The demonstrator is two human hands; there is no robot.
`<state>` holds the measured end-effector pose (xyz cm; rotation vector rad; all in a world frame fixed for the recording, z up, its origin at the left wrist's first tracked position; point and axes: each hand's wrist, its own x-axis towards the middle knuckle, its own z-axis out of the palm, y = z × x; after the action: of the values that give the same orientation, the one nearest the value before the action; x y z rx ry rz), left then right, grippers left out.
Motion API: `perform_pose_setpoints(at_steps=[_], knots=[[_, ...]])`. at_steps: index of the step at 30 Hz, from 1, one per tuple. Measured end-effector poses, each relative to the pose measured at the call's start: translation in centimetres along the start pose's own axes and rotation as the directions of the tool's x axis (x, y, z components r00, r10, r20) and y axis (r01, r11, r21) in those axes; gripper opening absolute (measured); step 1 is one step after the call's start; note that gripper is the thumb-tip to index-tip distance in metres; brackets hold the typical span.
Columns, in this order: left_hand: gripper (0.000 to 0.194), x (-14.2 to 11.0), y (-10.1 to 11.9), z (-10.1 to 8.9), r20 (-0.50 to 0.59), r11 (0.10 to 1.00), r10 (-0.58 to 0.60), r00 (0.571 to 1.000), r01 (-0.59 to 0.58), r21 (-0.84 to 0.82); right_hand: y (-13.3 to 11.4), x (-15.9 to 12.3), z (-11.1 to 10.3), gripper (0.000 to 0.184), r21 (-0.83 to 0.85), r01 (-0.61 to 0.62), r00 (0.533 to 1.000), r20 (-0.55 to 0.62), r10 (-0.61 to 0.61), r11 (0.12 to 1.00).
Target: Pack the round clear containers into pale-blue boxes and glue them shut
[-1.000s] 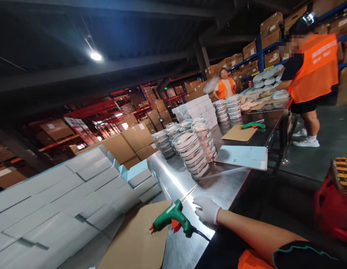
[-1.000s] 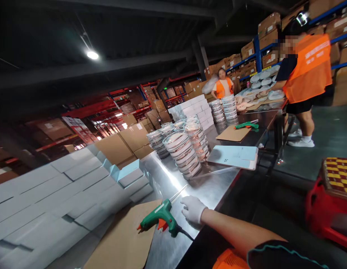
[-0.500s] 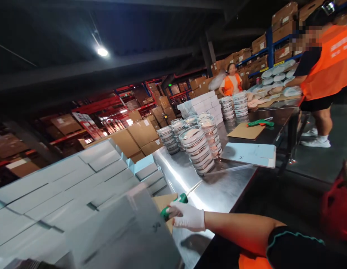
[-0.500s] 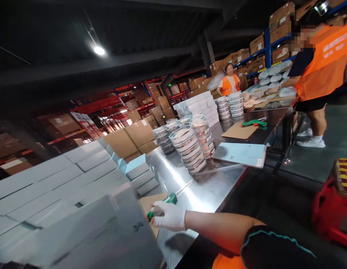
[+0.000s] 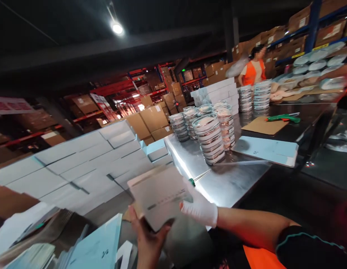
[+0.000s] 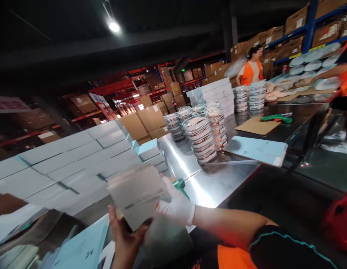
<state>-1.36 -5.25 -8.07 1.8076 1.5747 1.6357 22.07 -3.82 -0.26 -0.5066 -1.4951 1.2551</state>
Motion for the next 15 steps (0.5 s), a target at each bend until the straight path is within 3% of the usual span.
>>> perform_pose_setpoints(at_steps=[3, 6, 8, 10, 12, 15], knots=[[0.123, -0.6, 0.8, -0.4, -0.009, 0.994, 0.094, 0.995, -0.094, 0.052, -1.4, 1.1, -0.3, 0.099, 0.049, -0.018, 0.998, 0.057, 0.016, 0.999], [0.109, -0.6, 2.6, -1.5, -0.082, 0.977, 0.206, 0.975, -0.199, 0.081, -1.7, 1.5, -0.3, 0.087, 0.029, -0.024, 0.992, 0.125, 0.02, 0.999], [0.103, -0.3, 3.7, -2.3, -0.104, 0.939, 0.343, 0.934, -0.342, 0.022, -1.8, 1.5, 0.1, 0.083, 0.045, -0.023, 0.995, 0.096, 0.018, 0.999], [0.109, 0.2, 4.1, -3.0, -0.078, 0.906, 0.419, 0.904, -0.422, -0.024, -2.0, 1.5, 0.4, 0.08, 0.056, 0.006, 0.999, 0.051, -0.009, 0.998], [0.106, 0.3, 3.6, -3.4, -0.035, 0.925, 0.379, 0.925, -0.379, 0.013, -2.2, 1.6, 0.8, 0.077, 0.068, 0.074, 0.997, 0.012, -0.075, 0.995], [0.069, -0.2, 2.1, -3.5, -0.079, 0.951, 0.302, 0.95, -0.295, 0.094, -1.8, 1.7, 1.3, 0.071, 0.036, 0.131, 0.991, -0.034, -0.13, 0.991]])
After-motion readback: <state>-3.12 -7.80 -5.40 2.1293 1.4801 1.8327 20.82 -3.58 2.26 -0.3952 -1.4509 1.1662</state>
